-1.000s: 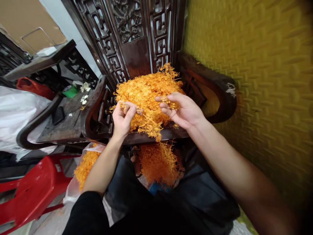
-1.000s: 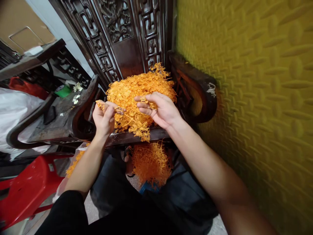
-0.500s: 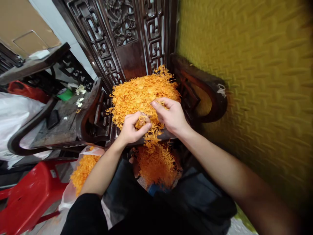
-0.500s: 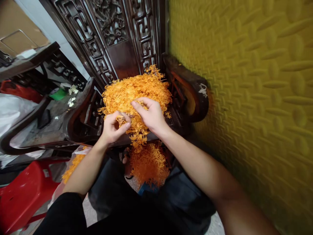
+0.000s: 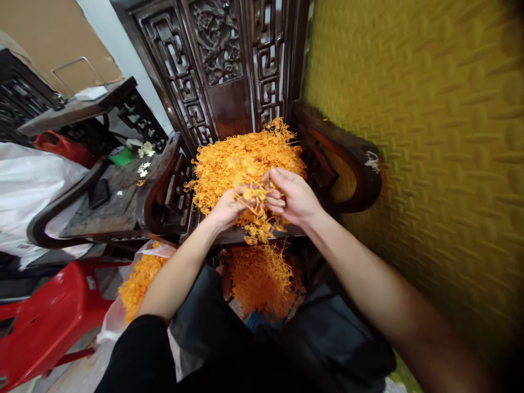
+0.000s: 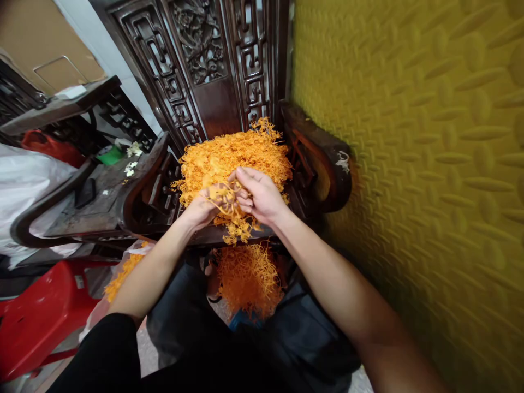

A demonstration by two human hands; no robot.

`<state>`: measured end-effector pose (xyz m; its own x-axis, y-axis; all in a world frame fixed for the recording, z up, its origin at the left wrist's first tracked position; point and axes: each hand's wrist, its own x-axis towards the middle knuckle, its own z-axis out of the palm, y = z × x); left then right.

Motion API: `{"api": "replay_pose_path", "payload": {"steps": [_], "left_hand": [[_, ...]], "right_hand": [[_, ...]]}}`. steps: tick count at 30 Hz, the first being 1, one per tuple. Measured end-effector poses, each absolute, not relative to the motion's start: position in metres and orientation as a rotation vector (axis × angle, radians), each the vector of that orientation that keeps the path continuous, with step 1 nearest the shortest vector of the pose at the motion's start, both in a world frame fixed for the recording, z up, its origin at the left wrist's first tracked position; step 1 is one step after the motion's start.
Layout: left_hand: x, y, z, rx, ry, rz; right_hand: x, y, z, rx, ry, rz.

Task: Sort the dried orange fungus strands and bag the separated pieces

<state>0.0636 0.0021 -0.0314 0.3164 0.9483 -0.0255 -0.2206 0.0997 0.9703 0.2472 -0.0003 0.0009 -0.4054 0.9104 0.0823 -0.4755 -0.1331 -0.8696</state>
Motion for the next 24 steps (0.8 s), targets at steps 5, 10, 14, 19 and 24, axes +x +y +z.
{"api": "replay_pose_path", "payload": {"steps": [5,10,14,19,24], "left_hand": [[0.075,-0.008,-0.028,1.281,0.966,1.198],[0.087,-0.014,-0.02,1.026,0.943,1.204],[0.084,-0.015,-0.01,0.862,0.897,1.109],[0.066,-0.012,0.002,0.772,0.918,1.205],[0.057,-0.003,0.003,0.75,0.943,1.278]], "right_hand": [[0.244,0.001,-0.008,-0.848,-1.384,1.248],[0.237,0.0,-0.017,-0.904,-1.438,0.966],[0.241,0.001,-0.013,-0.934,-1.48,0.817],[0.279,0.035,0.0,-0.911,-0.871,0.744],[0.274,0.038,-0.008,-0.857,-0.988,1.229]]}}
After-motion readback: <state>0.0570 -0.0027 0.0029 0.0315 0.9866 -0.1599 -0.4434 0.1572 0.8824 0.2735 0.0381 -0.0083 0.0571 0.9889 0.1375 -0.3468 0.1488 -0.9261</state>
